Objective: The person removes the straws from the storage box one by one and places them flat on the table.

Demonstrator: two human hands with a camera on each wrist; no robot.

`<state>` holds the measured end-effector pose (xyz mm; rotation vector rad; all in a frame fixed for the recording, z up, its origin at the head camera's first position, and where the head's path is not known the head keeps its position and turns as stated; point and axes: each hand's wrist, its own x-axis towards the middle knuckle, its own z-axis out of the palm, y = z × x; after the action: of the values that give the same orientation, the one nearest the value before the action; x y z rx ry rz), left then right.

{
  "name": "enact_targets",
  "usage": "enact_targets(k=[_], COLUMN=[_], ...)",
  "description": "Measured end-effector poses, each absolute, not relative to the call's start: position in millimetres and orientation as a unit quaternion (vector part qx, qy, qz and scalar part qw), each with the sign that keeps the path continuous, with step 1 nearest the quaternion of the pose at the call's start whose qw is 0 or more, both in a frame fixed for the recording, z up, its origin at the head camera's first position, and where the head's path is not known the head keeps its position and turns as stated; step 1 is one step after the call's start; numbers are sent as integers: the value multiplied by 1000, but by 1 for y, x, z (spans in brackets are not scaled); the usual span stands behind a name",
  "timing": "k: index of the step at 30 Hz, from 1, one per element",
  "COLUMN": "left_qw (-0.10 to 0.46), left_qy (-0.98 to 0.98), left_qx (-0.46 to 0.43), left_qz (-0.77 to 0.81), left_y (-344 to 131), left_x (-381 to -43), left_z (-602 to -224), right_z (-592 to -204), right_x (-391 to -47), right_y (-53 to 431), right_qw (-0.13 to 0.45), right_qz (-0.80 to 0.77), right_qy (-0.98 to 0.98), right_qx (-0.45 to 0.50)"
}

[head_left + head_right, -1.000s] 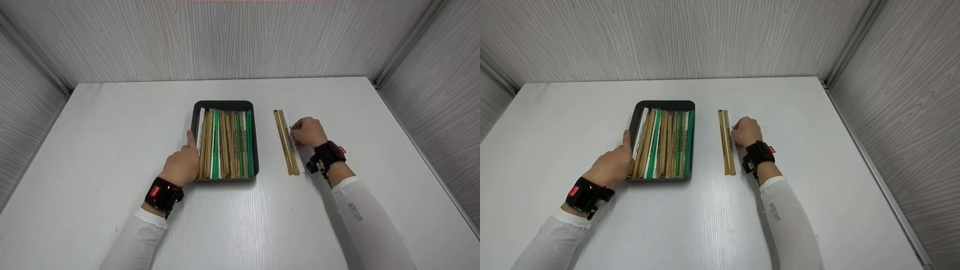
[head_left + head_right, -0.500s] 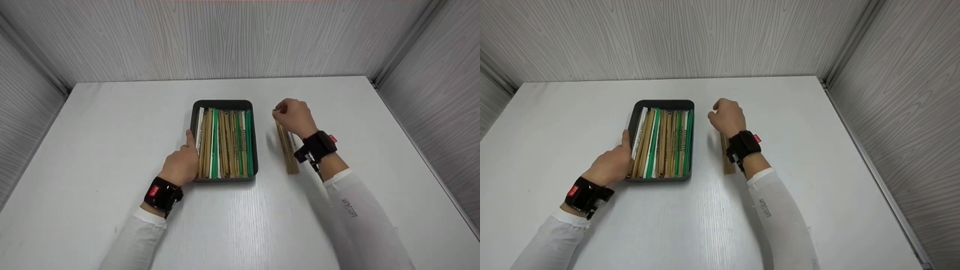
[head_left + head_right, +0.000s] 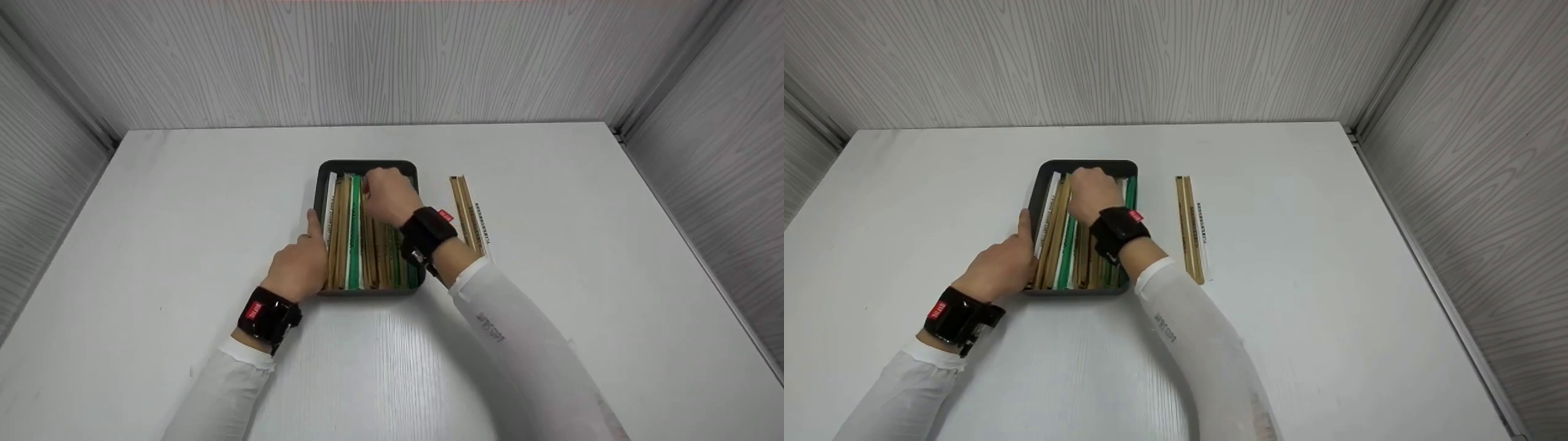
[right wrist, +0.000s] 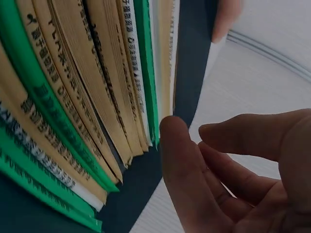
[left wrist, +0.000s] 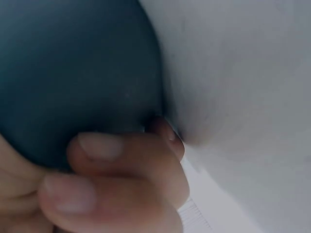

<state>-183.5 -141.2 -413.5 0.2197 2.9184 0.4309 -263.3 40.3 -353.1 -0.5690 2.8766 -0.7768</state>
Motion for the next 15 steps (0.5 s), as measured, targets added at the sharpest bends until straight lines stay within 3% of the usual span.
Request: enact_targets(k=[7,15], left_qw=[103,94], left_qy=[981,982], left_qx=[66,69], left_qz=[151,147], left_y=[-140,-141], left_x=[-185,-182], left_z=[-414,-413], right_z=[-379,-388], right_x=[-271,-273], right_y=[26,23], right_qw=[77,81], right_qz=[-156,-153], right_qy=[969,970], right_qx=[-175,-171])
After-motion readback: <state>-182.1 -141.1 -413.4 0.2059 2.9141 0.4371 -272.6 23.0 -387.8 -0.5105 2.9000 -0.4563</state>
